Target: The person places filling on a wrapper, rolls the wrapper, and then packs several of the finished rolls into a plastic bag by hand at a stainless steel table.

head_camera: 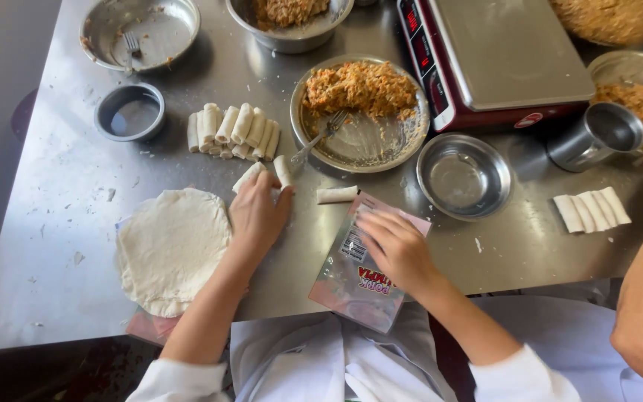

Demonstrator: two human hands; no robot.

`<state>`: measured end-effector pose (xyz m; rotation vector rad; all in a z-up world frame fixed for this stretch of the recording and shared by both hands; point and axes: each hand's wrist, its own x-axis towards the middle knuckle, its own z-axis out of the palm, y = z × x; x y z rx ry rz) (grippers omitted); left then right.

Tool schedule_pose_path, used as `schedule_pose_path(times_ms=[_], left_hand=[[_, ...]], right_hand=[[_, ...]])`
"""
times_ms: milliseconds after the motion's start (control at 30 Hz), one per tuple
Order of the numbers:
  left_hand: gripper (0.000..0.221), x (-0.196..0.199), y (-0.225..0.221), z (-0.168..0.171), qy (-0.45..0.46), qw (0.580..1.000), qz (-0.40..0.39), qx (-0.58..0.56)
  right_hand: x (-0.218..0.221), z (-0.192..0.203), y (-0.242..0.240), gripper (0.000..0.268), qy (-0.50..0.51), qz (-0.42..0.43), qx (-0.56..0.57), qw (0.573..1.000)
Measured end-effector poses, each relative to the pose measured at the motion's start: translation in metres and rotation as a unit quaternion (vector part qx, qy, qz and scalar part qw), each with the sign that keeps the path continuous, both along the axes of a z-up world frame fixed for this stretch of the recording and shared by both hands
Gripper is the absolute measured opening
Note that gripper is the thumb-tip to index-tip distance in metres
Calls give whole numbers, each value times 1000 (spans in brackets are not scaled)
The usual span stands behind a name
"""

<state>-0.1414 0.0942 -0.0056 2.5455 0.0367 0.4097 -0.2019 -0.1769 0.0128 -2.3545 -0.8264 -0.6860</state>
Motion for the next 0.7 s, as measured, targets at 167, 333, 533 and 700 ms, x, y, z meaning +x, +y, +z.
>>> schedule_pose_path(times_ms=[167, 333, 533, 700], left_hand=[[34, 43, -8, -24, 126, 991, 31, 19], [26, 40, 44, -6, 120, 989, 51, -66], [36, 60, 78, -52, -31, 984, 20, 172], [37, 41, 70, -60, -88, 969, -24, 230]], right_hand=[[88, -70, 35, 23, -95, 15, -125, 988], [104, -52, 45, 16, -53, -2, -196, 979], [103, 8, 50, 27, 159, 43, -134, 977], [71, 15, 56, 37, 494, 117, 464, 726]])
